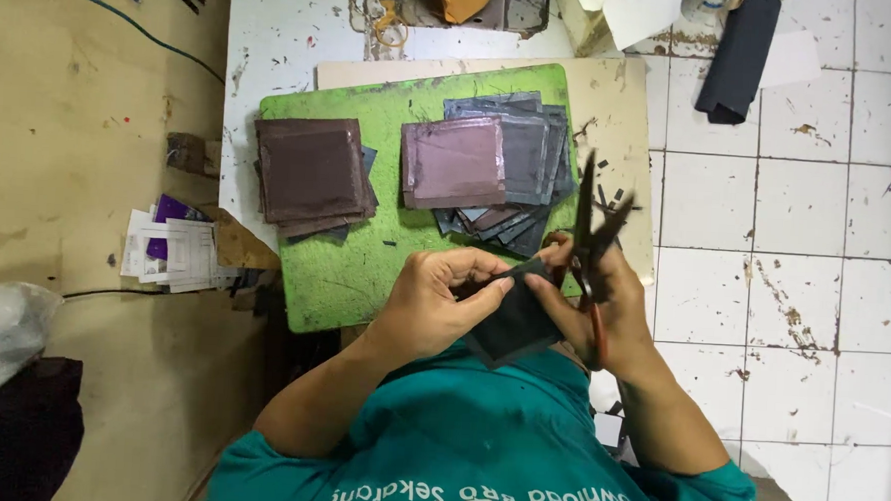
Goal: Trimming the edges of small square leather pieces using scissors
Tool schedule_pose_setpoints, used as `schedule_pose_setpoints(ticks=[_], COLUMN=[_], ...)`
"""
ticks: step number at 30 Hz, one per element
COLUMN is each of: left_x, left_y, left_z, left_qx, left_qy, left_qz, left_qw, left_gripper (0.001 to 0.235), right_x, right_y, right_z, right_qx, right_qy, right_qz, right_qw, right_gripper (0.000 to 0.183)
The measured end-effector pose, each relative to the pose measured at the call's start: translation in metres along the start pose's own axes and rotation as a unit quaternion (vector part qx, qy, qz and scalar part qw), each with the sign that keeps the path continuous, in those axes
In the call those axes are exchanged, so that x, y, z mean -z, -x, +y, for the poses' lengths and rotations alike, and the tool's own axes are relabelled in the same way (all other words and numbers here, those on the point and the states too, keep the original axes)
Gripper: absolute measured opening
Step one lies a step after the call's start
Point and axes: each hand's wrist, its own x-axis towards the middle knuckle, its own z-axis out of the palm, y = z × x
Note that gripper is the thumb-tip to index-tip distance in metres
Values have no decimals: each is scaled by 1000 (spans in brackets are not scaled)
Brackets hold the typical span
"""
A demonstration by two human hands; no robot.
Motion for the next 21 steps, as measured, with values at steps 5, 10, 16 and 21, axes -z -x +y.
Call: schedule_pose_setpoints(ticks=[5,10,16,21], left_x=[6,9,8,10], left_y=[-2,-5,-4,-2], left_z=[-18,-15,-16,-12], left_qx=[38,41,17,3], left_qy=[70,89,60,50], left_qz=[-26,-41,-22,-25], left_qw=[996,994,998,998], left_gripper=[13,12,11,12], right_x=[-6,-4,-9,-10], right_y=[-4,-7,-7,-4], right_z=[4,4,-2,-1], right_qx=[-136,-185,-215,-181], right_qy=[-134,-205,-198,-160], right_qz=[-18,-30,-21,-22], right_qw=[981,961,956,970], right_gripper=[30,31,33,34])
